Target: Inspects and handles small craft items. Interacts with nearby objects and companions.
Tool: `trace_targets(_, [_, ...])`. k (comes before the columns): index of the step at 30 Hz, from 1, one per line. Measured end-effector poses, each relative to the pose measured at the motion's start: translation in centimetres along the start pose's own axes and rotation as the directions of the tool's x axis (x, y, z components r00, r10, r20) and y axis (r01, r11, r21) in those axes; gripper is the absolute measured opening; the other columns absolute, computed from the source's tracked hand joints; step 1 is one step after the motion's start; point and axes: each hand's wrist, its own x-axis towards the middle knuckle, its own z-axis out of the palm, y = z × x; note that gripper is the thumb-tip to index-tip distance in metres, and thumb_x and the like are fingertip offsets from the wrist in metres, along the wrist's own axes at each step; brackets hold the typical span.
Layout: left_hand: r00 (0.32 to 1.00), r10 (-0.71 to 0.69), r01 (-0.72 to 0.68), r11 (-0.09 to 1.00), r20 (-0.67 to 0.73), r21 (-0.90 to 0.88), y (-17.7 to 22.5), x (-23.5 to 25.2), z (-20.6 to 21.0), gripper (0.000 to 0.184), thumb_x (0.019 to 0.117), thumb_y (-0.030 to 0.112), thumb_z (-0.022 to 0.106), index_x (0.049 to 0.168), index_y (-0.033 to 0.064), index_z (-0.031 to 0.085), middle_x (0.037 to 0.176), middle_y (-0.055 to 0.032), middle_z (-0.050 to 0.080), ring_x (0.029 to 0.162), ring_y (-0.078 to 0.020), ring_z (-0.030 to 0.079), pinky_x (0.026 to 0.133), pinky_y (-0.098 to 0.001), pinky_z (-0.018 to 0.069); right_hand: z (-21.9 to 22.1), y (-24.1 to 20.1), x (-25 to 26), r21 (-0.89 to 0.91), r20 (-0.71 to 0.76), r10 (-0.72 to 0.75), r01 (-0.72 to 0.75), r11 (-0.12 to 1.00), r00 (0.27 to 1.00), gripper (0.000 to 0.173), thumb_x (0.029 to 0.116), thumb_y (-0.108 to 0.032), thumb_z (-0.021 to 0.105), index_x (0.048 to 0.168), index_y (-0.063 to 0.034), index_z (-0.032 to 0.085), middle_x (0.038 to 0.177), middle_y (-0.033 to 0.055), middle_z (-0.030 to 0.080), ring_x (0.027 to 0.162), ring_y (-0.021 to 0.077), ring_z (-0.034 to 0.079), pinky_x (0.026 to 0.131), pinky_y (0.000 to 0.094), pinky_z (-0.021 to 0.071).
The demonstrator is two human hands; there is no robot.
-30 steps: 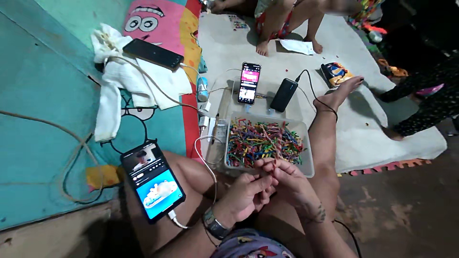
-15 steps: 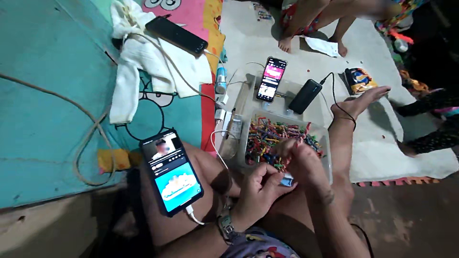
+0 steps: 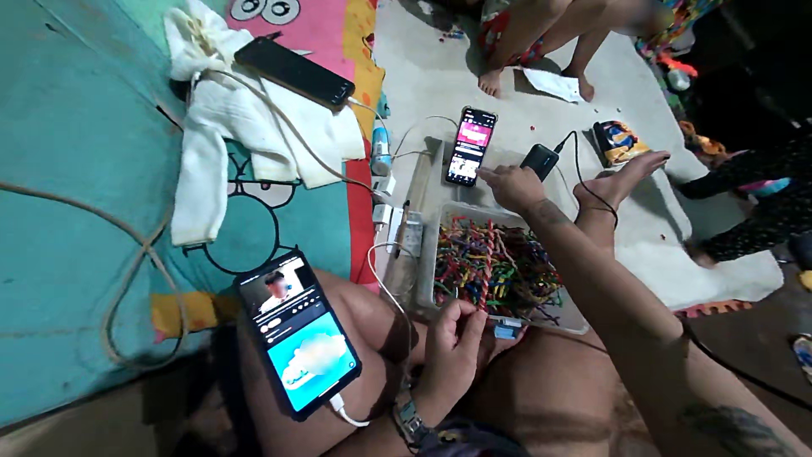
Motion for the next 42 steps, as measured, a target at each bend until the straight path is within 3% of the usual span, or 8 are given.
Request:
trace_targets(11, [0.999, 0.038, -0.038, 0.999, -0.004, -0.009, -0.3, 0.0, 0.0, 0.012, 0.1011, 0.009, 0.056, 0.098, 0.0004, 0.064, 0.085, 0.0015, 0.06, 0.072, 0.0011, 0.058, 0.067, -0.0151, 0.0514, 0.8, 0.3, 0.4, 0.012, 0.055, 0.039, -0.04, 0.999, 0.998, 0.054, 0.1043, -0.004, 0.045, 0.153, -0.0258, 0.05, 0.137, 0.024, 0.062, 0.126, 0.0512, 0.056, 0.095, 0.0718, 0.0424])
trace_targets(17, [1.0, 0.031, -0.031, 0.999, -0.004, -0.016, -0.2, 0.0, 0.0, 0.011, 0.1007, 0.008, 0.056, 0.097, 0.0004, 0.063, 0.085, 0.0016, 0.06, 0.072, 0.0011, 0.058, 0.067, -0.0151, 0.0516, -0.1, -0.7, 0.5, 0.109, -0.006, 0.104, -0.103, 0.989, 0.995, 0.047, 0.1069, -0.009, 0.043, 0.153, -0.0158, 0.048, 0.127, 0.0273, 0.064, 0.118, 0.0497, 0.061, 0.093, 0.0674, 0.0472])
trace_targets(21, [1.0, 0.007, -0.007, 1.0, 0.002, -0.014, -0.1, 0.0, 0.1, 0.011, 0.1011, 0.008, 0.055, 0.099, 0.0006, 0.063, 0.087, 0.0011, 0.061, 0.072, 0.0007, 0.059, 0.066, -0.0152, 0.0514, 0.0, -1.1, 1.0, 0.084, -0.03, 0.04, -0.037, 0.996, 0.999, 0.048, 0.1047, -0.007, 0.047, 0.151, -0.0195, 0.052, 0.124, 0.0274, 0.066, 0.116, 0.0499, 0.062, 0.093, 0.0668, 0.0484])
trace_targets(28, [1.0, 0.009, -0.009, 0.999, 0.003, -0.038, -0.2, 0.0, 0.1, 0.011, 0.1009, 0.008, 0.055, 0.098, 0.0006, 0.063, 0.088, 0.0012, 0.062, 0.075, 0.0002, 0.06, 0.071, -0.0165, 0.0532, 0.6, -1.2, 2.6, 0.091, 0.003, 0.006, -0.006, 0.996, 1.0, 0.063, 0.0953, 0.008, 0.05, 0.146, -0.0289, 0.058, 0.134, 0.0274, 0.058, 0.12, 0.0524, 0.057, 0.088, 0.0691, 0.0483])
trace_targets(36, [1.0, -0.015, 0.015, 0.999, 0.011, -0.049, 0.1, -0.1, 0.2, 0.011, 0.1003, 0.008, 0.056, 0.099, 0.0003, 0.063, 0.089, 0.0013, 0.062, 0.075, 0.001, 0.061, 0.071, -0.0159, 0.0539, -0.8, -0.6, 3.8, 0.2, -0.015, 0.131, -0.125, 0.972, 0.991, 0.068, 0.0904, 0.007, 0.059, 0.15, -0.0253, 0.053, 0.14, 0.0294, 0.052, 0.119, 0.0551, 0.055, 0.086, 0.0718, 0.048])
trace_targets(42, [1.0, -0.013, 0.013, 0.999, 0.018, -0.036, 0.1, -0.1, 0.2, 0.011, 0.1004, 0.008, 0.055, 0.1, 0.0001, 0.063, 0.09, 0.0006, 0.063, 0.076, 0.0004, 0.061, 0.071, -0.0157, 0.0535, -1.6, -0.2, 4.4, 0.197, -0.022, 0.201, -0.193, 0.961, 0.979, 0.07, 0.0928, 0.005, 0.057, 0.153, -0.0296, 0.048, 0.139, 0.0276, 0.052, 0.119, 0.0525, 0.057, 0.081, 0.0688, 0.0507])
